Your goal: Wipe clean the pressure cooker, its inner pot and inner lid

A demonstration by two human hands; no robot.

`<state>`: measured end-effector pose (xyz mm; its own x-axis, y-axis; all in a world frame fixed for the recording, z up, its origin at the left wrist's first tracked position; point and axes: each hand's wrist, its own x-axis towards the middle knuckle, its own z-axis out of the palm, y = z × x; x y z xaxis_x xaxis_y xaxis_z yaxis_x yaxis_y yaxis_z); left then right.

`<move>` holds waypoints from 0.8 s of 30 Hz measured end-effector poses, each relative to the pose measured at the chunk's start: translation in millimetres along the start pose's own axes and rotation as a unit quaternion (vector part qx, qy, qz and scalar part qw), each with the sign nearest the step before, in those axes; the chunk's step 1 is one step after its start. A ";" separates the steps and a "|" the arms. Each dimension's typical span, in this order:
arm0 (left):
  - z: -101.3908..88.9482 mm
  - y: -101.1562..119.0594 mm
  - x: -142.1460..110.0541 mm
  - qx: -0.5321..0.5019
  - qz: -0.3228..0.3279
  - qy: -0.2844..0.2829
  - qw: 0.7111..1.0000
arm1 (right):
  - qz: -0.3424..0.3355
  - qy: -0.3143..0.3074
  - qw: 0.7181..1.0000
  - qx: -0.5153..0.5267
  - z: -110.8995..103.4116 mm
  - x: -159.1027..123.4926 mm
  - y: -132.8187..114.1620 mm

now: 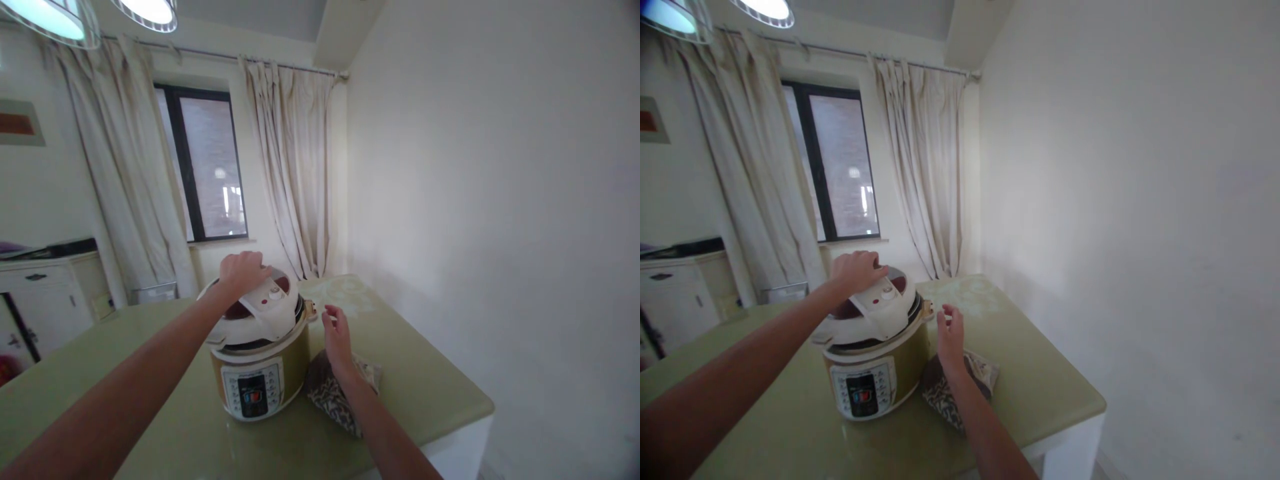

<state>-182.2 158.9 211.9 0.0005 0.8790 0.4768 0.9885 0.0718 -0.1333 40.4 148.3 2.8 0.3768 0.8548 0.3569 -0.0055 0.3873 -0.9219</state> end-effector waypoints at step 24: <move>73.8 -95.4 -24.5 -0.449 -0.025 -0.053 0.892 | -0.205 -0.036 0.963 -0.170 6.5 10.4 -35.3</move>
<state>-287.6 165.3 148.8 -0.0146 0.9285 0.3710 0.7099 -0.2517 0.6578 38.5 145.8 40.0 0.2184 0.6808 0.6991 0.4381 0.5717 -0.6937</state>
